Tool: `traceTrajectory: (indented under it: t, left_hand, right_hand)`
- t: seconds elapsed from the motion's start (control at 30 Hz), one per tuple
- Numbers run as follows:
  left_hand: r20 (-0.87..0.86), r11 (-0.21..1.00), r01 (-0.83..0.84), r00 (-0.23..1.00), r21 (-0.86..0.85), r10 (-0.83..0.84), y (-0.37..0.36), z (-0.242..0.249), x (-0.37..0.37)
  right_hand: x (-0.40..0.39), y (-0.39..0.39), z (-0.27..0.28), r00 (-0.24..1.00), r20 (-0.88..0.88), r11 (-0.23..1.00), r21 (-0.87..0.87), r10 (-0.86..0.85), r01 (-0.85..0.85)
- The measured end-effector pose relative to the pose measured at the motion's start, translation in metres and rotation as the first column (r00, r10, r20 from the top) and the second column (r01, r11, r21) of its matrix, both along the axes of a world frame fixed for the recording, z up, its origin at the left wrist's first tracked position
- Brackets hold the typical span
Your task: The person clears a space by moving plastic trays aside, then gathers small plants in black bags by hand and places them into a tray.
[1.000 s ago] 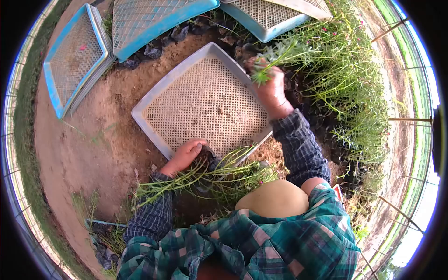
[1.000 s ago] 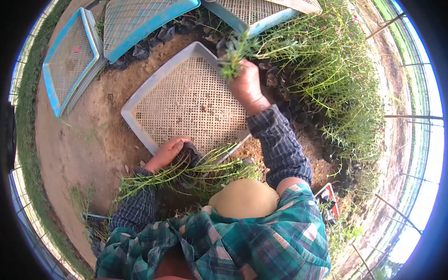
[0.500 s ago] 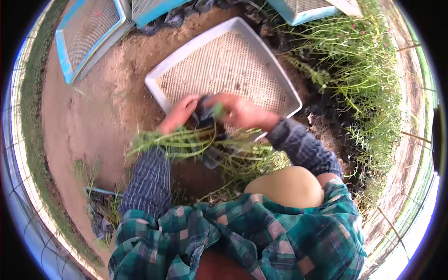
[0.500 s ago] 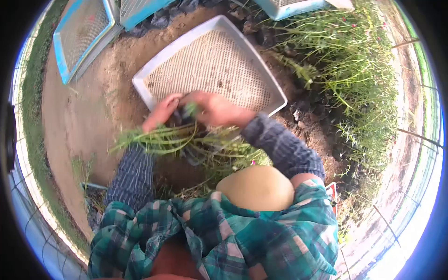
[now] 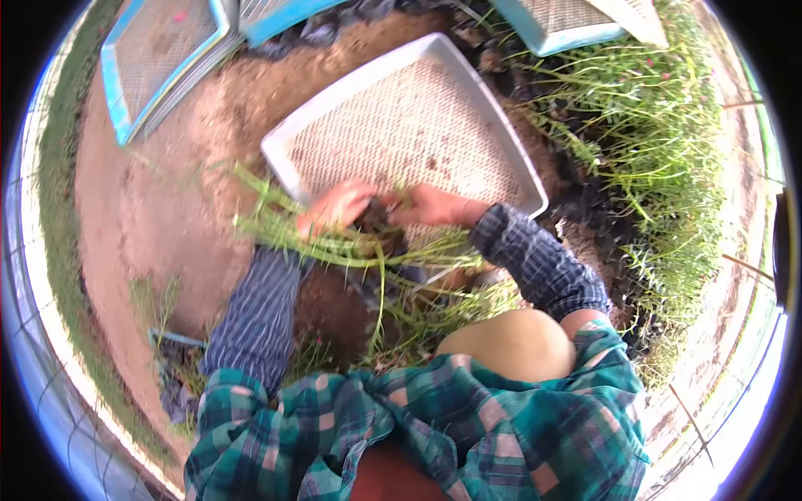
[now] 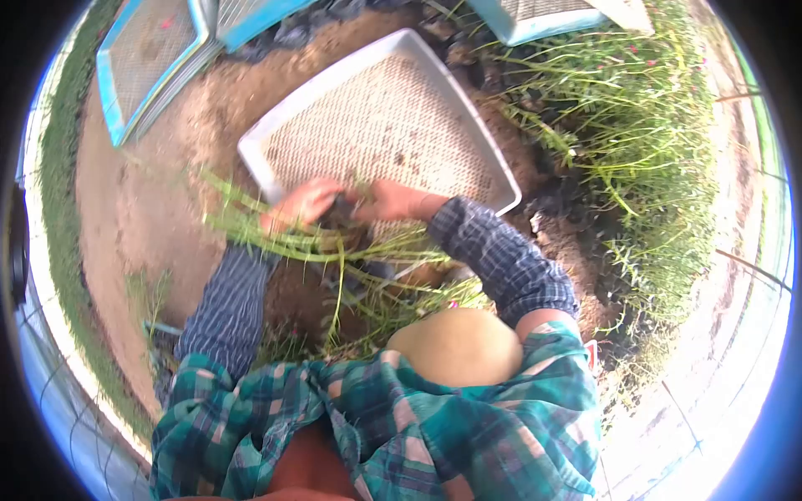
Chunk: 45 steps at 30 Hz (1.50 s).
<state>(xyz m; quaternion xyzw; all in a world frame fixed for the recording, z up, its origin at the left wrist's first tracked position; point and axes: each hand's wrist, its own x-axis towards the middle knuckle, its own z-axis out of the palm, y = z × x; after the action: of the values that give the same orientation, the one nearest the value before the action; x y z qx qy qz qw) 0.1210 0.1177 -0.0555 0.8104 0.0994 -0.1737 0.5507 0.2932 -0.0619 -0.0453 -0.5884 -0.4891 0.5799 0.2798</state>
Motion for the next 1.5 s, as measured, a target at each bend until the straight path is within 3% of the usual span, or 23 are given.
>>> traceTrajectory:
  t: [0.03, 0.1, 0.17, 0.23, 0.3, 0.37, 0.43, 0.47, 0.5, 0.6, 0.77, 0.93, 1.0, 1.03, 1.1, 1.13, 1.17, 1.2, 1.27, 1.3, 1.33, 1.43, 1.5]
  left_hand:
    - [0.023, 0.957, 0.122, 0.991, 0.264, -0.133, -0.009, 0.016, -0.003]
    - [0.092, 0.954, 0.042, 0.993, 0.297, -0.073, -0.019, 0.017, -0.006]
    - [0.128, 0.977, -0.077, 0.99, 0.199, 0.052, -0.021, 0.012, -0.011]
    - [0.234, 0.975, -0.146, 0.967, 0.169, 0.104, -0.023, 0.011, -0.014]
    - [0.221, 0.978, -0.17, 0.965, 0.121, 0.141, -0.021, 0.016, -0.015]
    - [0.123, 0.967, -0.25, 0.962, 0.041, 0.243, -0.022, 0.02, -0.015]
    - [-0.17, 0.761, -0.544, 0.838, -0.354, 0.519, -0.012, 0.012, -0.028]
    - [-0.118, 0.777, -0.551, 0.831, -0.303, 0.543, -0.005, 0.012, -0.036]
    - [-0.055, 0.795, -0.553, 0.828, -0.247, 0.558, 0.004, 0.014, -0.038]
    - [-0.328, 0.562, -0.747, 0.663, -0.357, 0.673, 0.011, 0.034, -0.043]
    - [-0.357, 0.498, -0.73, 0.671, -0.467, 0.649, 0.015, 0.028, -0.046]
    - [-0.399, 0.46, -0.723, 0.678, -0.516, 0.617, 0.017, 0.02, -0.044]
    - [-0.386, 0.475, -0.692, 0.708, -0.543, 0.591, 0.022, 0.024, -0.045]
    - [-0.374, 0.48, -0.661, 0.736, -0.577, 0.565, 0.025, 0.026, -0.043]
    - [-0.31, 0.528, -0.679, 0.717, -0.51, 0.624, 0.03, 0.03, -0.035]
    - [-0.253, 0.55, -0.71, 0.685, -0.44, 0.683, 0.034, 0.036, -0.029]
    - [-0.167, 0.564, -0.691, 0.687, -0.453, 0.707, 0.042, 0.037, -0.022]
    - [-0.136, 0.542, -0.726, 0.642, -0.423, 0.754, 0.048, 0.038, -0.016]
    - [-0.097, 0.557, -0.718, 0.645, -0.417, 0.758, 0.052, 0.039, 0.006]
    - [-0.076, 0.54, -0.754, 0.605, -0.374, 0.792, 0.056, 0.043, 0.009]
    - [-0.074, 0.657, -0.652, 0.729, -0.377, 0.681, 0.067, 0.027, 0.011]
    - [-0.284, 0.779, -0.614, 0.775, -0.126, 0.564, 0.042, 0.026, 0.025]
    - [-0.219, 0.897, -0.439, 0.88, -0.042, 0.421, 0.027, 0.035, 0.029]
  right_hand:
    - [0.003, -0.003, 0.019, 0.994, 0.08, 0.997, 0.02, 0.078, -0.08]
    - [0.02, -0.006, 0.015, 0.999, 0.032, 0.995, 0.099, -0.013, 0.01]
    - [0.056, 0.0, 0.007, 0.914, 0.056, 0.914, 0.092, -0.402, 0.396]
    - [0.102, 0.008, 0.004, 0.62, 0.248, 0.668, 0.31, -0.744, 0.677]
    - [0.151, 0.027, -0.004, 0.295, 0.462, 0.547, 0.662, -0.836, 0.513]
    - [0.179, 0.049, 0.008, 0.179, 0.616, 0.621, 0.643, -0.767, 0.448]
    - [0.223, 0.074, -0.026, 0.246, 0.766, 0.773, 0.458, -0.594, 0.44]
    - [0.23, 0.081, -0.033, 0.313, 0.803, 0.822, 0.341, -0.507, 0.457]
    - [0.249, 0.087, -0.065, 0.22, 0.9, 0.902, 0.301, -0.376, 0.308]
    - [0.237, 0.097, -0.043, 0.179, 0.946, 0.92, 0.197, -0.269, 0.339]
    - [0.241, 0.078, -0.048, 0.241, 0.891, 0.891, 0.291, -0.385, 0.349]
    - [0.218, 0.031, -0.01, 0.254, 0.594, 0.636, 0.624, -0.763, 0.454]
    - [0.206, 0.027, 0.007, 0.378, 0.445, 0.578, 0.706, -0.812, 0.41]
    - [0.193, 0.03, 0.024, 0.284, 0.614, 0.674, 0.699, -0.737, 0.239]
    - [0.166, 0.036, 0.047, 0.357, 0.785, 0.857, 0.504, -0.506, 0.108]
    - [0.146, 0.035, 0.052, 0.539, 0.656, 0.802, 0.594, -0.528, 0.063]
    - [0.133, 0.046, 0.047, 0.536, 0.718, 0.779, 0.605, -0.444, -0.164]
    - [0.11, 0.051, 0.042, 0.71, 0.59, 0.739, 0.658, -0.385, -0.146]
    - [0.05, 0.07, 0.032, 0.626, 0.729, 0.715, 0.591, -0.277, -0.373]
    - [0.018, 0.071, 0.034, 0.435, 0.848, 0.651, 0.517, -0.302, -0.556]
    - [-0.004, 0.07, 0.027, 0.585, 0.78, 0.594, 0.585, -0.223, -0.553]
    - [-0.02, 0.056, 0.021, 0.86, 0.504, 0.448, 0.79, -0.084, -0.419]
    - [-0.009, 0.035, 0.027, 0.941, 0.28, 0.635, 0.766, -0.189, -0.1]
